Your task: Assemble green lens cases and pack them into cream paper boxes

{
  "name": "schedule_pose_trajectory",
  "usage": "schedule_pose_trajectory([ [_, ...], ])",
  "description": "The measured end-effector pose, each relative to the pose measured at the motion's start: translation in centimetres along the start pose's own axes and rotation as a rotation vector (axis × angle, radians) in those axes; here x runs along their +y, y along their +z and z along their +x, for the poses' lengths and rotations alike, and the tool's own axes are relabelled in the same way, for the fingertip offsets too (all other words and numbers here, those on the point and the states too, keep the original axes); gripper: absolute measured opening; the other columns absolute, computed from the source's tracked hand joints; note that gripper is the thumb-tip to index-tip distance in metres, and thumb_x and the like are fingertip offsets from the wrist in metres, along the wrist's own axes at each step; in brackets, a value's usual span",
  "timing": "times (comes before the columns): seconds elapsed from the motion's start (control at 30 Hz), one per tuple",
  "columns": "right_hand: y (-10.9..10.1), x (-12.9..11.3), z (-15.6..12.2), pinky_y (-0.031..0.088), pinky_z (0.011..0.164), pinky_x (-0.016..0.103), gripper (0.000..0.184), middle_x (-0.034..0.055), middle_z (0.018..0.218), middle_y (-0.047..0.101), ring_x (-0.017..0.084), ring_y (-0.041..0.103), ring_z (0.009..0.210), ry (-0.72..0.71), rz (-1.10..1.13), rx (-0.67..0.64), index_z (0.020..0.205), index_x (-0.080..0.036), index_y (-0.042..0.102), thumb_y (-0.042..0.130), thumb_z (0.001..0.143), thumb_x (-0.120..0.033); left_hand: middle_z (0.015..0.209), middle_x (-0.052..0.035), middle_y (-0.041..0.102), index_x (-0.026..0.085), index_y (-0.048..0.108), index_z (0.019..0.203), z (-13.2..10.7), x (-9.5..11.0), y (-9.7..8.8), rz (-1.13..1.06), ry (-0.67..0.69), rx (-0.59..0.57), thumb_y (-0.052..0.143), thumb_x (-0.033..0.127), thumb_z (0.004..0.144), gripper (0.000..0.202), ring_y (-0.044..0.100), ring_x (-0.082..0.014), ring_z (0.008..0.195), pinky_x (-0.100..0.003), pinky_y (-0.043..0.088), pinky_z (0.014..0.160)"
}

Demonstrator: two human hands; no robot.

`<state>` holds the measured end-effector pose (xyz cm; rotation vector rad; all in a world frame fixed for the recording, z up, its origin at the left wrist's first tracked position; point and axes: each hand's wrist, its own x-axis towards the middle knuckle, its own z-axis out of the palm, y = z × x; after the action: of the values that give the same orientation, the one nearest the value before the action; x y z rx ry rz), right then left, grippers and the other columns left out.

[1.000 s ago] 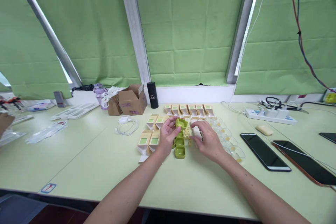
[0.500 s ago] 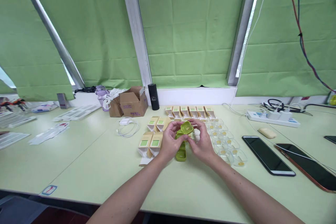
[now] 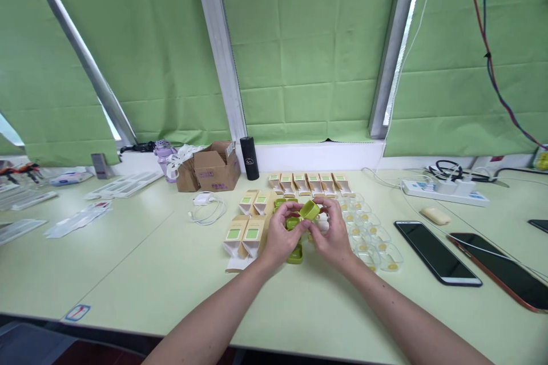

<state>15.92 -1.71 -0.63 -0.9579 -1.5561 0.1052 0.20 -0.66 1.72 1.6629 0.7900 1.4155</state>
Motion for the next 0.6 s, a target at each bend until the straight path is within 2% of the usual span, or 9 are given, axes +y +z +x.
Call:
schedule_pose_trajectory([
  [0.33,-0.39,-0.27,0.33,0.056,0.088,0.047,0.039,0.0117,0.122,0.06,0.03,0.058,0.11,0.008,-0.028,0.009,0.126,-0.026,0.051,0.061,0.089,-0.02,0.116,-0.0111,0.073,0.023,0.067,0.113,0.08,-0.13,-0.05,0.037,0.043,0.003,0.08,0.05,0.09,0.038,0.07,-0.0265,0.112,-0.042,0.055,0.102],
  [0.6,-0.99,-0.45,0.46,0.053,0.099,0.051,0.039,0.0135,0.126,0.055,0.032,0.054,0.122,-0.059,-0.109,-0.012,0.129,-0.025,0.05,0.06,0.092,-0.025,0.115,-0.011,0.071,0.023,0.066,0.116,0.01,0.02,0.04,0.025,0.04,0.015,0.076,0.051,0.094,0.037,0.07,-0.0264,0.112,-0.041,0.056,0.098],
])
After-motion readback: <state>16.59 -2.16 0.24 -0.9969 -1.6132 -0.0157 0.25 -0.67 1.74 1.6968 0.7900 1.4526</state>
